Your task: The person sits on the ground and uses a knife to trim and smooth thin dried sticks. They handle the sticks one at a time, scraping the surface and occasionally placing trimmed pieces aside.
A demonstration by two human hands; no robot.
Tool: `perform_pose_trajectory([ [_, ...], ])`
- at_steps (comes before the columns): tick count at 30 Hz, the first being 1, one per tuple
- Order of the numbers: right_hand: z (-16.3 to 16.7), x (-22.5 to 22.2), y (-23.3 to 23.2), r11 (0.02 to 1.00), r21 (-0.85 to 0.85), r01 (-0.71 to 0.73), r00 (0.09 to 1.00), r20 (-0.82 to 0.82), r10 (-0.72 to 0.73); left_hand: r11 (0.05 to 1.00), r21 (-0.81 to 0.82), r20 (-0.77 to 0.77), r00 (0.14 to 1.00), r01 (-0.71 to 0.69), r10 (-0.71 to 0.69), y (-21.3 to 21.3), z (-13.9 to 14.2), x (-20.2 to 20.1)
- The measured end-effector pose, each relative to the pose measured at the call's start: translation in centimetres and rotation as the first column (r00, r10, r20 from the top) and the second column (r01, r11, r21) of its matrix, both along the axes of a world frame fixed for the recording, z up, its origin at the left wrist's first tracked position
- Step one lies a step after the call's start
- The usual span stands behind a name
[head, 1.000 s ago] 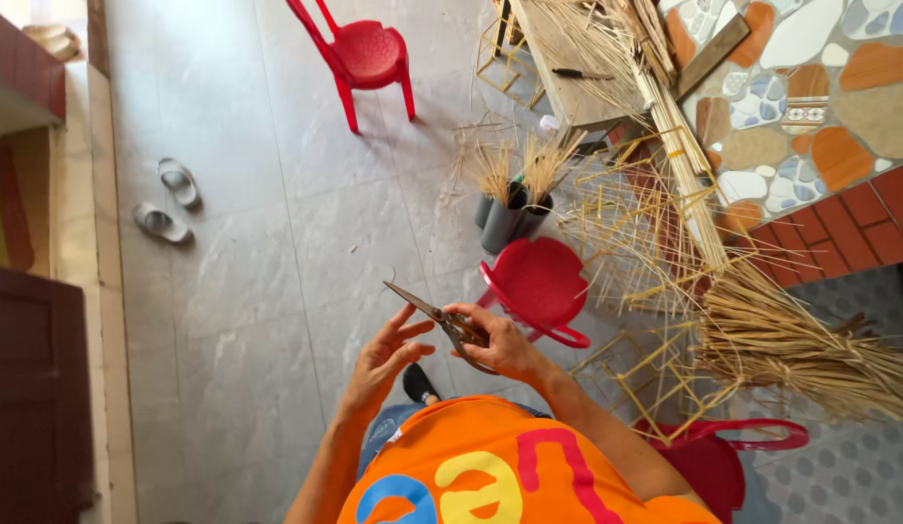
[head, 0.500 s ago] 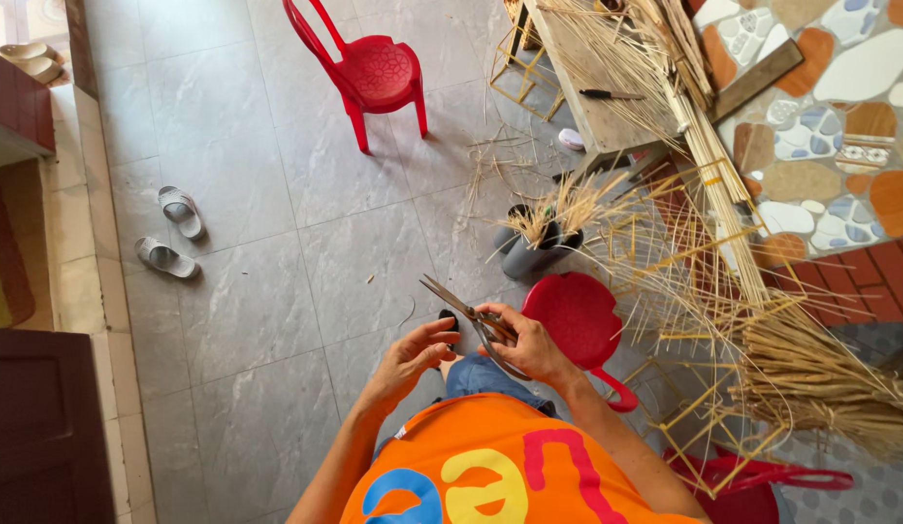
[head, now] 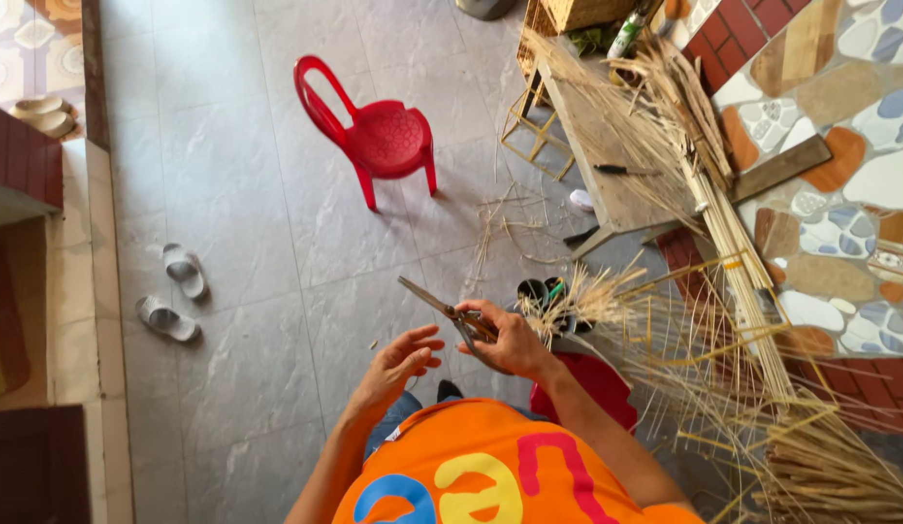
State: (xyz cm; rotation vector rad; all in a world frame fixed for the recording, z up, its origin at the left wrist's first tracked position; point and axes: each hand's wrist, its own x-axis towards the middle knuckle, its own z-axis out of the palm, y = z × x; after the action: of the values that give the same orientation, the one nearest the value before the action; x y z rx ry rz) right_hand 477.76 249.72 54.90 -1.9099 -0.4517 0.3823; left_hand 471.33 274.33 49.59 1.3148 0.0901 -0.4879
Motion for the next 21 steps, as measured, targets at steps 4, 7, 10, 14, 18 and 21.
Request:
perform_pose_trajectory([
  [4,0.6,3.1,-0.1,0.998,-0.056,0.043,0.993,-0.105,-0.048,0.992,0.064,-0.03,0.994,0.11,-0.108,-0.2,0.5,5.4],
  [7,-0.1,5.2,-0.8,0.995,-0.035,0.091,0.99,-0.108,-0.094,0.982,0.051,-0.001,0.983,0.183,-0.184,-0.4,0.9,10.0],
  [10,-1.8,7.0,-1.9,0.985,0.059,0.164,0.978,-0.14,-0.154,0.966,0.074,0.049,0.967,0.246,-0.25,-0.6,0.7,14.9],
  [14,-3.4,10.0,-2.9,0.951,0.05,0.305,0.945,-0.139,-0.296,0.938,0.053,0.028,0.938,0.343,-0.345,-0.9,0.3,20.5],
  [18,-3.0,14.5,-2.1,0.918,0.056,0.392,0.905,-0.201,-0.374,0.911,-0.043,0.018,0.912,0.41,-0.409,-0.2,1.0,27.0],
  [21,-2.6,17.1,-0.5,0.888,0.057,0.457,0.875,-0.206,-0.437,0.896,-0.024,-0.011,0.896,0.444,-0.444,1.4,1.3,30.3],
])
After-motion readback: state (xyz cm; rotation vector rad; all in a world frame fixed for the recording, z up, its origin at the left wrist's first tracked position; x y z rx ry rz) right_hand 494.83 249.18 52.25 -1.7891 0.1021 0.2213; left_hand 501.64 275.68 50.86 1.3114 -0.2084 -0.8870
